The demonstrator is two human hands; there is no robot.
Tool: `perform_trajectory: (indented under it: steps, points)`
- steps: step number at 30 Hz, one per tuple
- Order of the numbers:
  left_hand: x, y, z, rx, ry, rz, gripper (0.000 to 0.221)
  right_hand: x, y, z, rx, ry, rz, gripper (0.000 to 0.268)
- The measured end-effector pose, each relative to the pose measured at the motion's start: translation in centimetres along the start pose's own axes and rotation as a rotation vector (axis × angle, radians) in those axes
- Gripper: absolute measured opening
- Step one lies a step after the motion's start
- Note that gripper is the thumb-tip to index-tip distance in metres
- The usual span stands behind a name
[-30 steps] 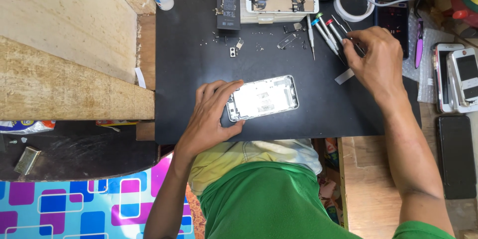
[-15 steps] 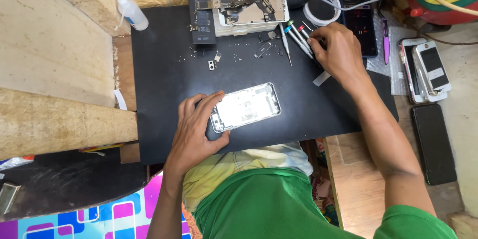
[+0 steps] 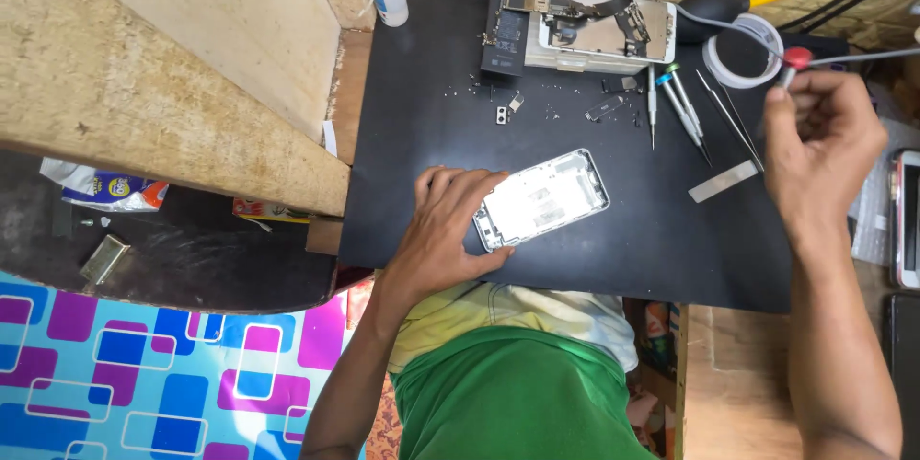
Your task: Repairing a smartphone by unscrewing components and prying parts apart on a workbench
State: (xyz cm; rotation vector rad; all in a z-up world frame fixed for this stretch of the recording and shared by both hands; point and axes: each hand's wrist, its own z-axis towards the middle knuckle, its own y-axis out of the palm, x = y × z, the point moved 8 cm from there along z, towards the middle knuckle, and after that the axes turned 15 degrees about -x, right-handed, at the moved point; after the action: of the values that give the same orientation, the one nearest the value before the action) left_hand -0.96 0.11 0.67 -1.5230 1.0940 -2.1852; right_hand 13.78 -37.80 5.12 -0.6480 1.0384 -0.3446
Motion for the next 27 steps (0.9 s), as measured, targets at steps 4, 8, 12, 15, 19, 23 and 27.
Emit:
perform_trajectory:
  steps: [4,8,12,15,19,23,27]
  points:
    - [1.2,-0.6,-0.7,0.034,0.001,0.107,0.082,-3.5,3.8,-1.5,-0.077,0.131,0.309,0.011]
    - [1.2,-0.2,-1.6,0.124,-0.066,0.223,0.081,-5.1,9.3,-2.8,-0.215,0.224,0.57,0.014]
    - [1.5,0.5,-1.8,0.15,-0.123,0.186,0.086,-6.8,13.1,-3.0,-0.31,0.205,0.655,0.016]
    - [1.7,0.4,-1.8,0.137,-0.138,0.173,0.092,-8.5,13.9,-2.3,-0.427,0.241,0.512,0.03]
    - [1.6,0.3,-1.5,0.122,-0.133,0.16,0.096,-10.3,13.7,-1.1,-0.446,0.149,0.136,0.03]
    - [1.8,0.3,-1.4,0.122,-0.127,0.146,0.1,-11.4,14.0,0.4,-0.388,-0.047,-0.008,0.019]
    - [1.9,0.1,-1.3,0.143,-0.111,0.14,0.104,-12.0,14.3,1.5,-0.352,-0.262,-0.029,0.014]
